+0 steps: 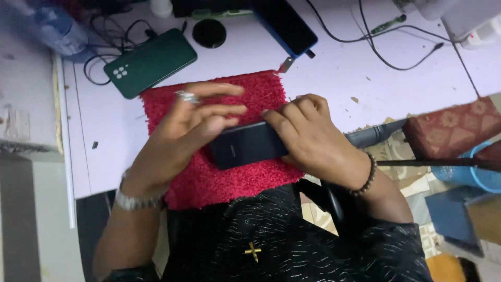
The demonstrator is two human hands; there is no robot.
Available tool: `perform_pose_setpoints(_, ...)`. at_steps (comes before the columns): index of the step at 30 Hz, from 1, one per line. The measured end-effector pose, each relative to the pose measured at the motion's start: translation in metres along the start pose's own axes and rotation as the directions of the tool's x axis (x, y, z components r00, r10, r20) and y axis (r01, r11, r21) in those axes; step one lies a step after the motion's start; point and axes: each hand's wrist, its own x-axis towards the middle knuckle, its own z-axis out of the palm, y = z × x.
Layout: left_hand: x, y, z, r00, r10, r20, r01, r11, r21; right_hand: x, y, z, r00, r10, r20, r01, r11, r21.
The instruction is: The person is disassembling a smartphone, starting with the SIM tray and back cover, then moving to internal components.
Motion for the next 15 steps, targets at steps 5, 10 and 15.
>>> perform_pose_setpoints(5,0.024,-0.026,-0.001,0.566,-0.586,0.58,0.216,0.785,0.581,0.001,-0.017,-0.014,0.96,-0.25,-0.126,0.231,0.962,-0.148)
perform_pose_setpoints(10,-0.002,-0.051,-0.002,0.386,-0.396,0.833,0.505,0.846,0.169,-0.002,0.013,0.008,0.95,-0.267,-0.162,0.276,0.961,0.032)
perform_pose_setpoints(15,-0.008,-0.064,-0.019,0.549,-0.527,0.649,0.547,0.813,0.198,-0.003,0.15,0.002,0.973,0.201,-0.116,-0.186,0.974,0.129)
